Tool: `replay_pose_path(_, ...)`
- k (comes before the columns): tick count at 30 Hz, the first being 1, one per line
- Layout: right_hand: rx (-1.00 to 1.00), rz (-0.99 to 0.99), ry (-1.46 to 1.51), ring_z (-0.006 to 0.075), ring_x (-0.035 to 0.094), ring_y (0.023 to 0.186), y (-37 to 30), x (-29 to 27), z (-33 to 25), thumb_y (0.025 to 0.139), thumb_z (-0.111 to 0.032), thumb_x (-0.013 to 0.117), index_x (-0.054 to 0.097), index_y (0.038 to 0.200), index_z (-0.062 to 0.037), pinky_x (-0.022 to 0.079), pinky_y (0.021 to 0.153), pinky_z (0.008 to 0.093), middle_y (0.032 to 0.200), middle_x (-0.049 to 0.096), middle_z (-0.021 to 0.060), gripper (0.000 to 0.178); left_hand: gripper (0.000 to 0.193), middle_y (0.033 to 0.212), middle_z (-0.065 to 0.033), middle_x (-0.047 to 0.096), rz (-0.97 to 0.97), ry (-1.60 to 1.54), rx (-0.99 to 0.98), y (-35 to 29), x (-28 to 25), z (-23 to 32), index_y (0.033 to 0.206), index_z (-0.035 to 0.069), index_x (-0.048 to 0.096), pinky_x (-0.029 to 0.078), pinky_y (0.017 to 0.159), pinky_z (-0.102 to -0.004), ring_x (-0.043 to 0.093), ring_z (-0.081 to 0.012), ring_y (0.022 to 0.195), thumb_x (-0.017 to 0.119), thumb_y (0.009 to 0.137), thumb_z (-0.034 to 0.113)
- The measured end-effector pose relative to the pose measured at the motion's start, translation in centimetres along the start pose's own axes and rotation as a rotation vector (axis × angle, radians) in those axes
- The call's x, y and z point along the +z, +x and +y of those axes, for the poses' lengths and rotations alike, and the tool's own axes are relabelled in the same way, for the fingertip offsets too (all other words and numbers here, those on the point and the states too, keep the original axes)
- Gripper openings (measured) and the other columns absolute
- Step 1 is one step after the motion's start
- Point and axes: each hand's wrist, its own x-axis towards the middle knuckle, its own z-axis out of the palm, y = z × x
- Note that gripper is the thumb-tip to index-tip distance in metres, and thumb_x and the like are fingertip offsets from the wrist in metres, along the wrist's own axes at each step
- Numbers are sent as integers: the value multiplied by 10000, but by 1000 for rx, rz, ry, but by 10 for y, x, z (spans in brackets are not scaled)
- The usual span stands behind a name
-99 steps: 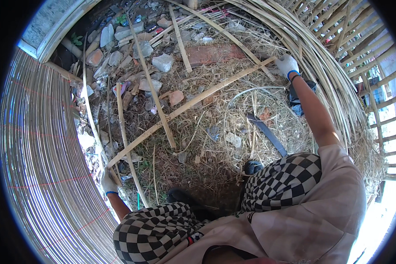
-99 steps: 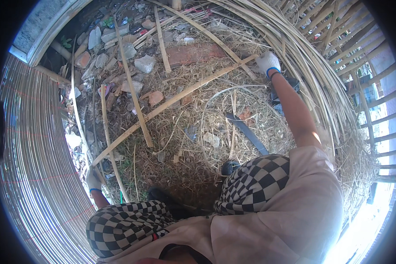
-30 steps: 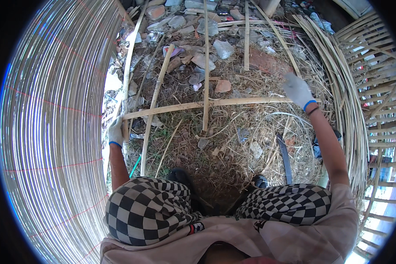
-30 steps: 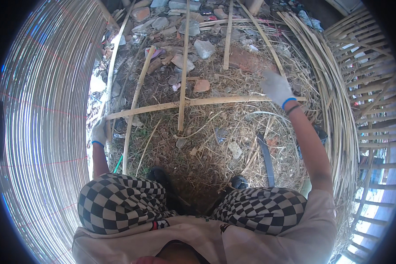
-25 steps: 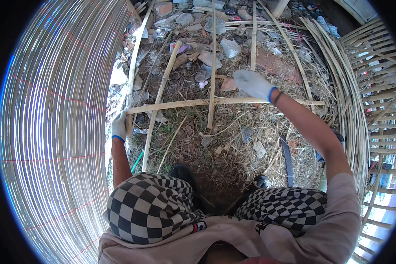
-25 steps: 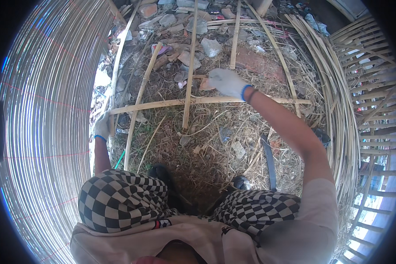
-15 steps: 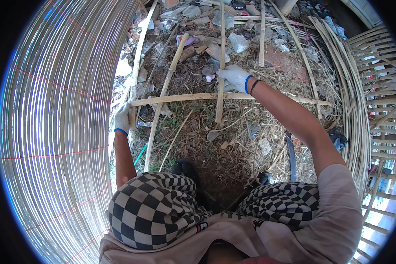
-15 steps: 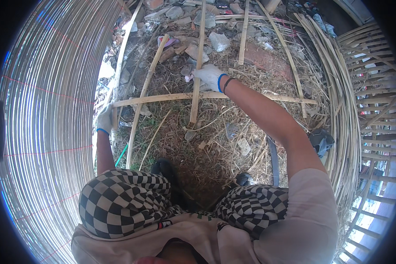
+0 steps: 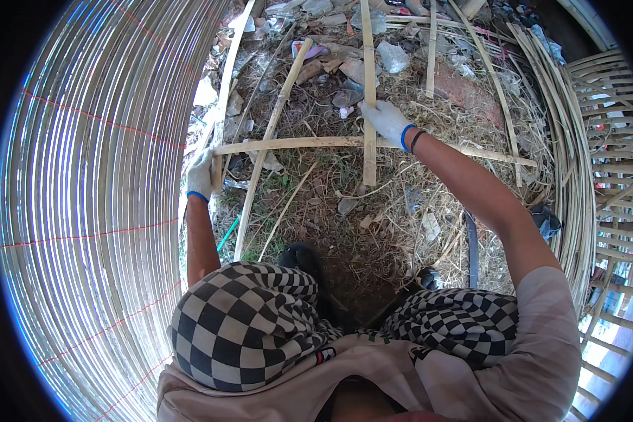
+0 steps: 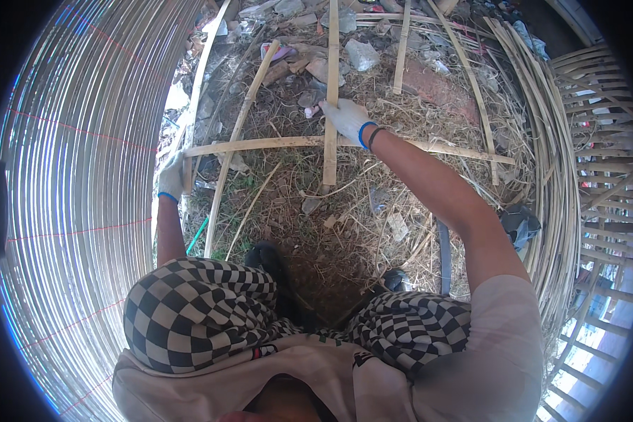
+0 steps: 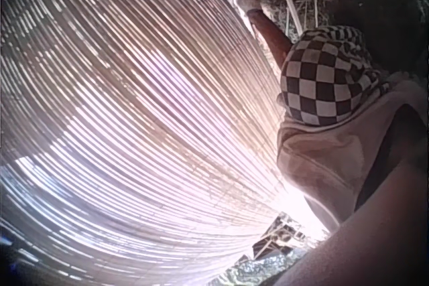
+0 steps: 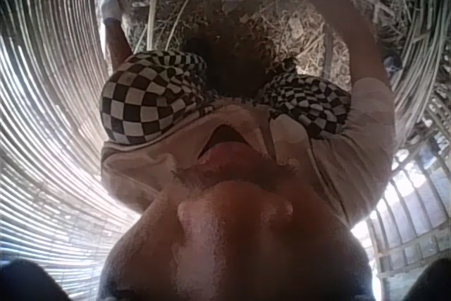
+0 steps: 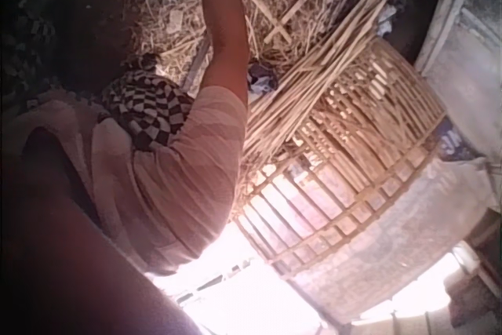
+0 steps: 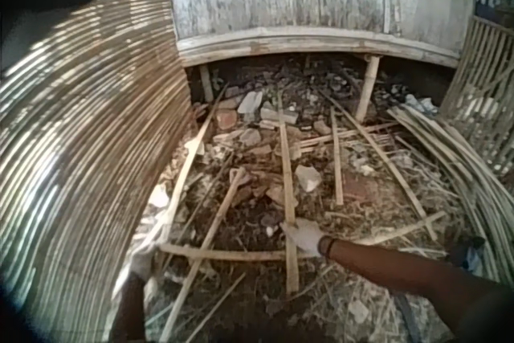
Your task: Arranging thin bamboo strips into a grid pattern to prepare for weaving a mat or structure.
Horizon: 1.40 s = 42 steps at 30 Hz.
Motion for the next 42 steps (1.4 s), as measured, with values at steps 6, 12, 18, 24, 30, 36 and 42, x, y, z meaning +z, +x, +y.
replay_pose_path(6, -37, 65, -133, 410, 685, 1029, -11, -5, 0, 989, -630, 455, 703, 1100, 19, 505, 939, 454, 995, 728, 229, 704, 326, 1254, -182, 682, -41, 199, 17, -2, 7, 10, 1331, 68, 634, 509, 983, -367, 666, -312, 1133, 508, 1049, 172)
replay_pose_path(12, -63, 90, -135, 433, 692, 976, -13, 0, -5, 984, -630, 463, 699, 1054, 42, 515, 907, 480, 942, 713, 266, 717, 362, 1251, -162, 683, -47, 362, 221, -2, -3, 5, 1372, 56, 595, 502, 952, -332, 672, -262, 1100, 457, 1089, 234)
replay_pose_path(18, -70, 99, -167, 439, 688, 960, -18, 1, -12, 992, -625, 443, 702, 1052, 25, 513, 897, 485, 911, 715, 253, 702, 411, 1073, -70, 722, 17, -249, -223, -1, -2, 12, 1269, 14, 690, 499, 839, -281, 623, -116, 942, 616, 1028, 339)
replay_pose_path(24, -144, 32, -206, 454, 674, 984, -12, -5, -9, 991, -674, 369, 696, 1061, 17, 491, 931, 489, 930, 716, 245, 768, 385, 1044, -57, 713, 19, -397, -200, 1, 2, 10, 1266, 22, 694, 512, 784, -274, 630, -106, 893, 631, 1023, 314)
replay_pose_path(30, -122, 85, -255, 442, 669, 932, -23, -1, -18, 1036, -562, 429, 644, 1111, 35, 504, 861, 482, 928, 700, 255, 639, 379, 1079, -70, 709, 59, -258, -154, -3, 3, 14, 1277, 34, 688, 506, 820, -293, 627, -126, 920, 597, 1033, 309)
replay_pose_path(36, -158, 154, -333, 487, 659, 934, -29, -2, -21, 1050, -540, 383, 647, 1051, 56, 509, 887, 515, 888, 688, 298, 652, 403, 1096, -80, 714, 89, -183, -118, 1, 14, 7, 1274, 30, 684, 501, 849, -297, 629, -135, 964, 615, 1018, 334)
replay_pose_path(42, -144, 184, -378, 505, 648, 970, -43, 0, -36, 1056, -514, 361, 681, 974, 63, 503, 931, 536, 951, 683, 321, 666, 368, 1010, -40, 708, 91, -181, -113, -1, 7, 8, 1205, 23, 709, 496, 789, -277, 608, -101, 885, 654, 1002, 324)
